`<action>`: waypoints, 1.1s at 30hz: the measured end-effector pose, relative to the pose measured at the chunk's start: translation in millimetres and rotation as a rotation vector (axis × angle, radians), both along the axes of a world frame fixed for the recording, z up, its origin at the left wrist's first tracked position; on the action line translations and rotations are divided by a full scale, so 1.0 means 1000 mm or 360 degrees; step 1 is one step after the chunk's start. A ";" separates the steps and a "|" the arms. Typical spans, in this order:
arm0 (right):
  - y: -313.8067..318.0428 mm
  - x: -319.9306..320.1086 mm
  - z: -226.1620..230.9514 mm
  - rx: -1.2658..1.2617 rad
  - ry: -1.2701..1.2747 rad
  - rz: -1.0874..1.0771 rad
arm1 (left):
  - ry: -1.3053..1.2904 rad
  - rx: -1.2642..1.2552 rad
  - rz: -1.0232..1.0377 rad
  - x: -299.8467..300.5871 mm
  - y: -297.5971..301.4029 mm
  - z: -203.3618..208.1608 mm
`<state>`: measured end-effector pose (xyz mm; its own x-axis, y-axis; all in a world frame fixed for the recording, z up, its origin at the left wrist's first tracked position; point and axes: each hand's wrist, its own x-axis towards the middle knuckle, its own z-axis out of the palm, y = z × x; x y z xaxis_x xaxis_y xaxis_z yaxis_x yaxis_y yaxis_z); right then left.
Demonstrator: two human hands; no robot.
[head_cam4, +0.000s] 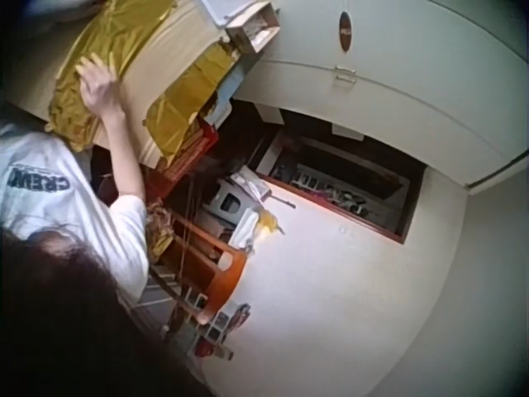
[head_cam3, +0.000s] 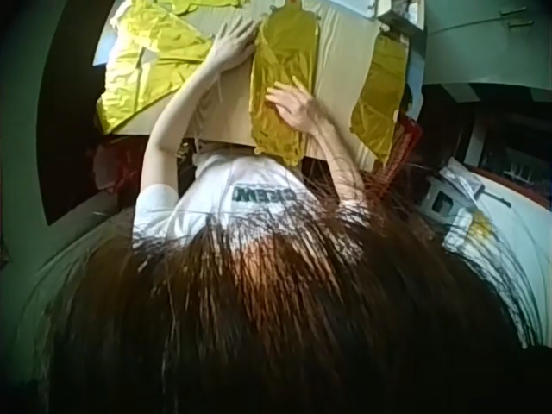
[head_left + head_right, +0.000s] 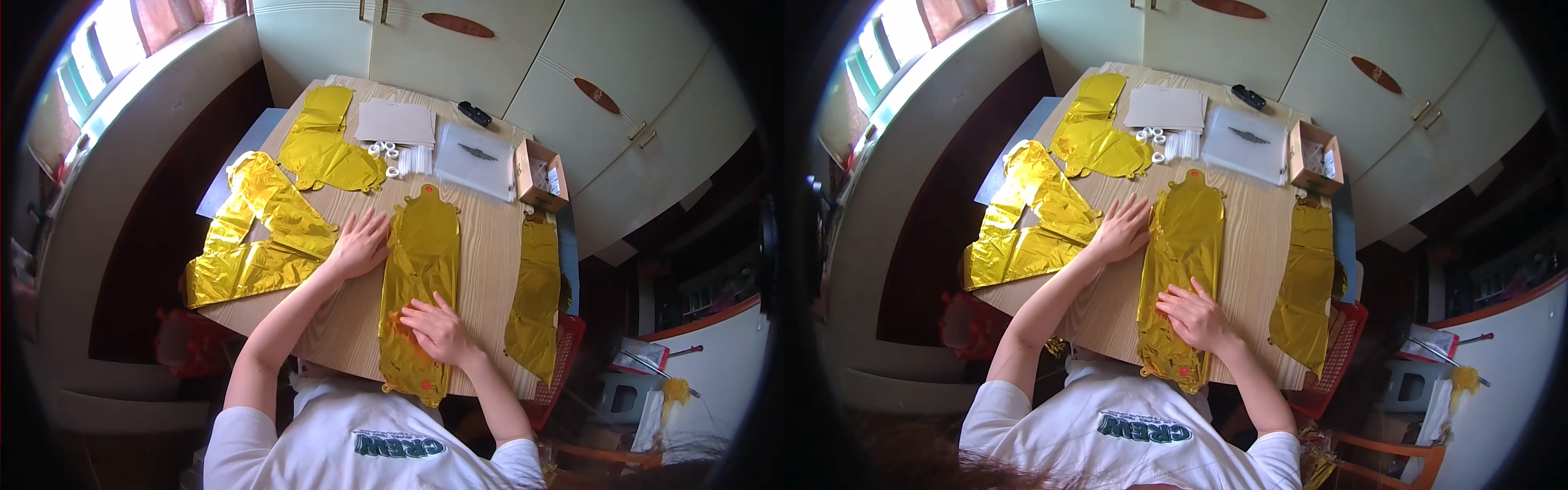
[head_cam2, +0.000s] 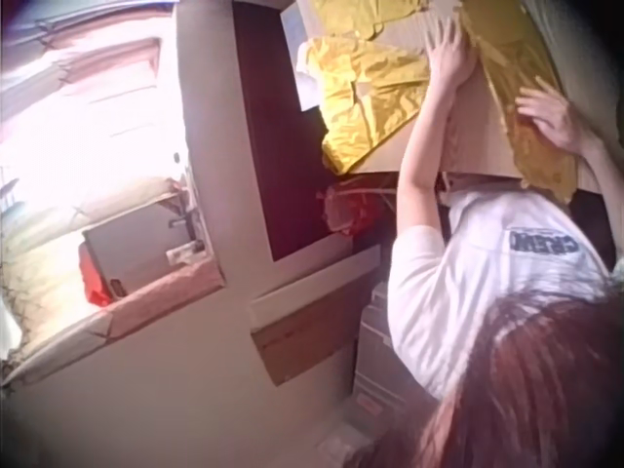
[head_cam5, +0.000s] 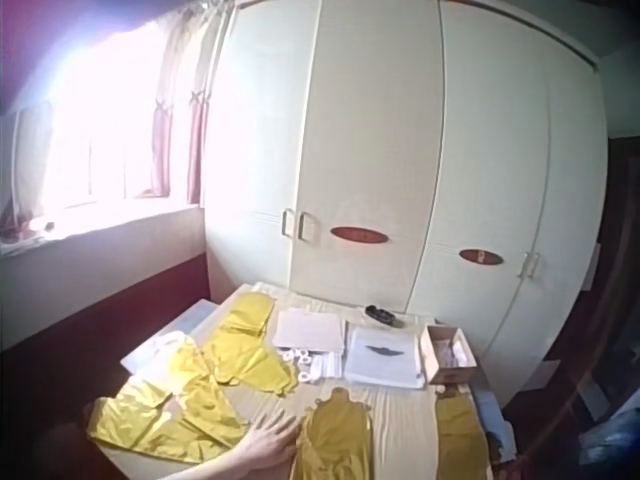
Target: Folding gold foil sheets into a specific shape using a template.
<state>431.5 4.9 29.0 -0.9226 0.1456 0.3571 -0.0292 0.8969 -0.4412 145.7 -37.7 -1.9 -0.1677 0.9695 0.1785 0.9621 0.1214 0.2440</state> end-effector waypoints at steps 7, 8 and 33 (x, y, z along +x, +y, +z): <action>0.004 0.030 -0.006 -0.0003 0.0036 -0.0311 | -0.0105 -0.0028 -0.0245 0.031 -0.048 0.015; 0.004 0.033 -0.007 -0.0050 0.0016 -0.0358 | -0.0091 -0.0035 -0.0261 0.032 -0.050 0.017; 0.045 0.031 -0.024 -0.0001 -0.0236 -0.0371 | 0.0108 -0.0177 -0.0277 0.034 -0.048 0.014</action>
